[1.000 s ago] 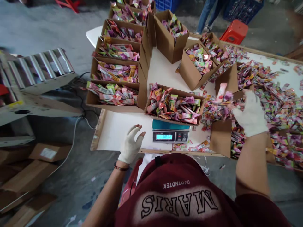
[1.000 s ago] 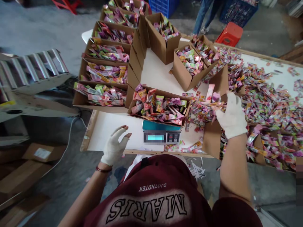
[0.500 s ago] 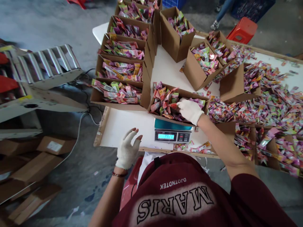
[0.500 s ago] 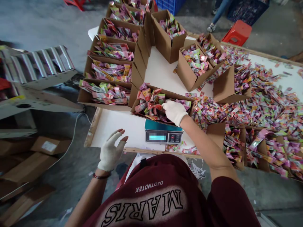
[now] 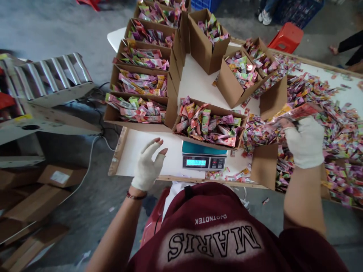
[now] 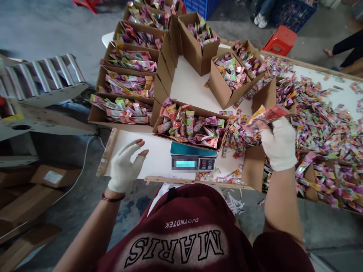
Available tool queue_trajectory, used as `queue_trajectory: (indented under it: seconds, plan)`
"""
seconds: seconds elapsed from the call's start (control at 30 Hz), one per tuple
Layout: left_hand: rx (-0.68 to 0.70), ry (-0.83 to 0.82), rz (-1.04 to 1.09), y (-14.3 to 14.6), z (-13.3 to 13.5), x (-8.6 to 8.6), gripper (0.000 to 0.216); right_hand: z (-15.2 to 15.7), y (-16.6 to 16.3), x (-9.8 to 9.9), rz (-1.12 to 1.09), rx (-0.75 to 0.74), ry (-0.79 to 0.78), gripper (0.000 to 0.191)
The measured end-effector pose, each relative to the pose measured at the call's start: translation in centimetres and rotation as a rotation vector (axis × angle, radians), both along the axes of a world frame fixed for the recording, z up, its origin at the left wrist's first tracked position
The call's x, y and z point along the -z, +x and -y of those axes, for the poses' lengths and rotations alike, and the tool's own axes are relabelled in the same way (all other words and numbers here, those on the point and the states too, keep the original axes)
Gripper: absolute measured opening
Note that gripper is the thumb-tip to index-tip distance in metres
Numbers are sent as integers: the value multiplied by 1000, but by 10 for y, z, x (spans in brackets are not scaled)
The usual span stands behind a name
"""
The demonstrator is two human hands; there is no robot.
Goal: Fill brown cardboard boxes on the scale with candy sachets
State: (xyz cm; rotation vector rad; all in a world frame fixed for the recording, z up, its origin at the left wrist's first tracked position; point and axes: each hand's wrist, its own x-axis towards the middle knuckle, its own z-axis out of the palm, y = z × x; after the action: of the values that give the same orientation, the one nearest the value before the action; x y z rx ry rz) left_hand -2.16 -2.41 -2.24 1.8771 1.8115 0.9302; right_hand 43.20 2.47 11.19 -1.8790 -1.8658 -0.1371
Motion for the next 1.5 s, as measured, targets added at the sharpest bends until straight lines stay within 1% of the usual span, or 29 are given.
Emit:
queue_trajectory:
  seconds: [0.07, 0.1, 0.13, 0.17, 0.23, 0.3, 0.4, 0.47, 0.5, 0.57, 0.6, 0.67, 0.73, 0.8, 0.87, 0.9, 0.97, 1.07, 1.13, 1.17, 1.23, 1.33, 1.37, 1.43, 1.5]
  plan:
    - [21, 67, -15, 1, -14, -19, 31, 10, 19, 7, 20, 59, -12, 45]
    - [34, 95, -24, 3, -20, -30, 30, 15, 25, 11, -12, 71, -33, 53]
    - [52, 118, -33, 5, -27, -41, 29, 18, 26, 15, -58, 69, -59, 59]
    - [76, 140, -38, 9, -33, -52, 27, 21, 25, 18, -103, 53, -81, 61]
    - [137, 189, -38, 20, -44, -71, 25, 23, 13, 22, -154, -11, -105, 55]
    - [209, 233, -30, 34, -54, -85, 24, 21, -8, 24, -152, -106, -123, 47]
    - [303, 239, -24, 56, -65, -96, 24, 10, -52, 28, -98, -295, -220, 39]
    - [357, 234, -27, 68, -69, -97, 25, -3, -82, 33, 29, -390, -356, 37]
    - [381, 238, -32, 73, -70, -96, 25, -10, -95, 36, 118, -408, -448, 34]
    - [411, 255, -45, 80, -69, -93, 24, -24, -113, 43, 283, -387, -614, 24]
    - [415, 263, -48, 81, -67, -91, 24, -30, -117, 46, 329, -367, -661, 20]
    - [421, 275, -38, 79, -63, -85, 24, -37, -114, 50, 313, -359, -664, 21]
    - [420, 282, -7, 73, -57, -79, 25, -36, -103, 50, 174, -389, -574, 21]
    - [405, 280, 16, 64, -49, -72, 27, -27, -86, 45, -16, -425, -446, 18]
    - [357, 278, 11, 53, -39, -63, 29, -13, -67, 37, -177, -415, -303, 16]
    - [318, 277, 0, 46, -32, -58, 29, -5, -55, 31, -222, -387, -236, 15]
    - [231, 269, -21, 34, -19, -47, 28, 11, -31, 17, -214, -289, -98, 14]
    - [135, 225, -21, 19, 1, -33, 25, 25, 4, 1, -67, -106, 84, 14]
    - [108, 192, -19, 13, 10, -28, 23, 23, 14, -1, -12, -48, 135, 21]
    - [98, 184, -25, 12, 13, -27, 22, 19, 12, 1, -15, -61, 133, 24]
    - [87, 190, -40, 11, 15, -30, 22, 5, -4, 14, -38, -155, 96, 27]
    - [90, 235, -55, 18, 12, -42, 23, -28, -52, 43, -13, -314, -23, 29]
    - [97, 251, -55, 21, 10, -46, 24, -39, -69, 53, 12, -334, -71, 31]
    - [122, 267, -56, 28, 7, -53, 25, -59, -97, 69, 56, -331, -153, 36]
    - [148, 273, -54, 35, 6, -57, 26, -74, -113, 76, 79, -319, -198, 34]
